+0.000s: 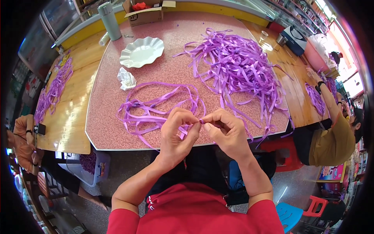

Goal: Tying knots in long purple plastic strips at a factory workbench.

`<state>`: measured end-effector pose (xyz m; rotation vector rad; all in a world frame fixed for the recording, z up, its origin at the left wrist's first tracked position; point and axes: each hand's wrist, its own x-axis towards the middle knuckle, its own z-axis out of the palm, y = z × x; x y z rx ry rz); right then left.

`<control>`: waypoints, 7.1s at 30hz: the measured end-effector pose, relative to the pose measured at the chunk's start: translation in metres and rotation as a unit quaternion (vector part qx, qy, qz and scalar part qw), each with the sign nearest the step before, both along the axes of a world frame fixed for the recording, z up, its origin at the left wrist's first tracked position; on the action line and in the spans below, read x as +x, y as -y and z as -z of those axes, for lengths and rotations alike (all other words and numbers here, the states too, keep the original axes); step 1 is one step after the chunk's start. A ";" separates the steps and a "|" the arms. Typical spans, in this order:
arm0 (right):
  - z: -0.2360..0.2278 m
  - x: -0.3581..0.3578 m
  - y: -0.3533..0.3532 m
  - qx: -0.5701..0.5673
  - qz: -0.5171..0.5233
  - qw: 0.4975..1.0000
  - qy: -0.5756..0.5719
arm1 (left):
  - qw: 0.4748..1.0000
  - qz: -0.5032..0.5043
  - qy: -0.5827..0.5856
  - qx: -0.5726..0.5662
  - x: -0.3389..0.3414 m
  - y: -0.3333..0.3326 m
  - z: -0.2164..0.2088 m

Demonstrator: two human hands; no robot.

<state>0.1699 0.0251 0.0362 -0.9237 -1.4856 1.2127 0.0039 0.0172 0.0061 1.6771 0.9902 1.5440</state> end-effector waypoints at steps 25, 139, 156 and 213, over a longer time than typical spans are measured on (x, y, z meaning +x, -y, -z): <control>-0.020 0.010 0.002 0.035 0.000 0.989 0.140 | 0.996 0.025 -0.074 0.052 0.003 0.005 0.000; 0.004 0.091 -0.034 -0.093 -0.160 0.982 0.033 | 0.966 0.086 0.110 -0.218 -0.085 -0.016 -0.015; -0.012 0.068 -0.010 -0.184 -0.058 0.959 -0.207 | 0.825 0.288 0.410 -0.261 -0.040 -0.013 0.007; -0.027 0.015 -0.005 0.117 -0.134 0.960 0.218 | 0.942 0.166 -0.040 -0.288 -0.055 0.006 -0.023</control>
